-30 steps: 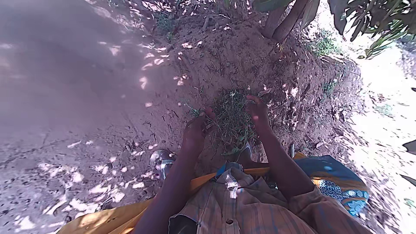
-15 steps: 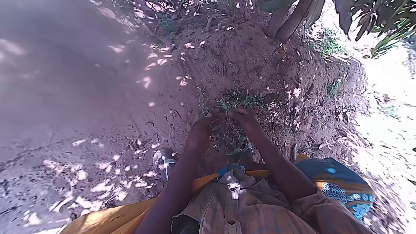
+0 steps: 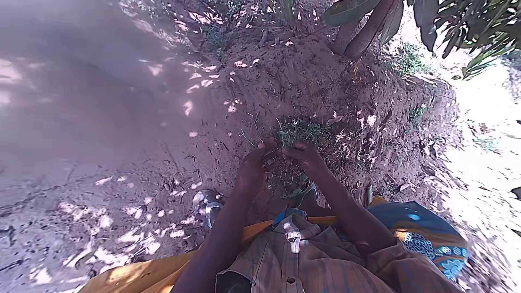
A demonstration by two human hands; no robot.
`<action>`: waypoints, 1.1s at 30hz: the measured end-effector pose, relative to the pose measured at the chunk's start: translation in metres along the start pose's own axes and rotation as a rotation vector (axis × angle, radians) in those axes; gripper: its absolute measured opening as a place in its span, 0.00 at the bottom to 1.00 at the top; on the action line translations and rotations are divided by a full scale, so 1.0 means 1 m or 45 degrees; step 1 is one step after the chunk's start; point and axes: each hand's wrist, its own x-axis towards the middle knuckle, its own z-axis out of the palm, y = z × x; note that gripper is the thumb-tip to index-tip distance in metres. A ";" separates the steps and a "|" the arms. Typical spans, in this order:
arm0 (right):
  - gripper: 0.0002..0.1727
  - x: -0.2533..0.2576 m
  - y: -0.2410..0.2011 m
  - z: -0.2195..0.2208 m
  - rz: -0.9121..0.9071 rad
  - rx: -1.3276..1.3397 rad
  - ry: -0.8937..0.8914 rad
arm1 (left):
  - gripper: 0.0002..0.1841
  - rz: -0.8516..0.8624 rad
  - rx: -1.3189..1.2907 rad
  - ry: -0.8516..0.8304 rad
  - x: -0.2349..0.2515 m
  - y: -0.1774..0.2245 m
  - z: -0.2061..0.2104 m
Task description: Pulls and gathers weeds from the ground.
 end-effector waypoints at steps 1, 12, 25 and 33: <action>0.11 0.000 0.000 0.000 0.004 -0.050 -0.048 | 0.24 0.001 -0.021 0.024 0.000 0.001 0.001; 0.06 -0.005 0.002 0.008 -0.010 -0.344 -0.238 | 0.22 -0.021 -0.011 -0.135 -0.004 -0.006 0.001; 0.02 -0.002 -0.001 0.004 0.127 -0.201 -0.190 | 0.08 0.091 0.097 0.037 -0.002 -0.002 -0.001; 0.05 0.000 0.001 0.002 0.115 0.053 -0.132 | 0.09 0.041 0.019 0.112 -0.003 0.002 0.000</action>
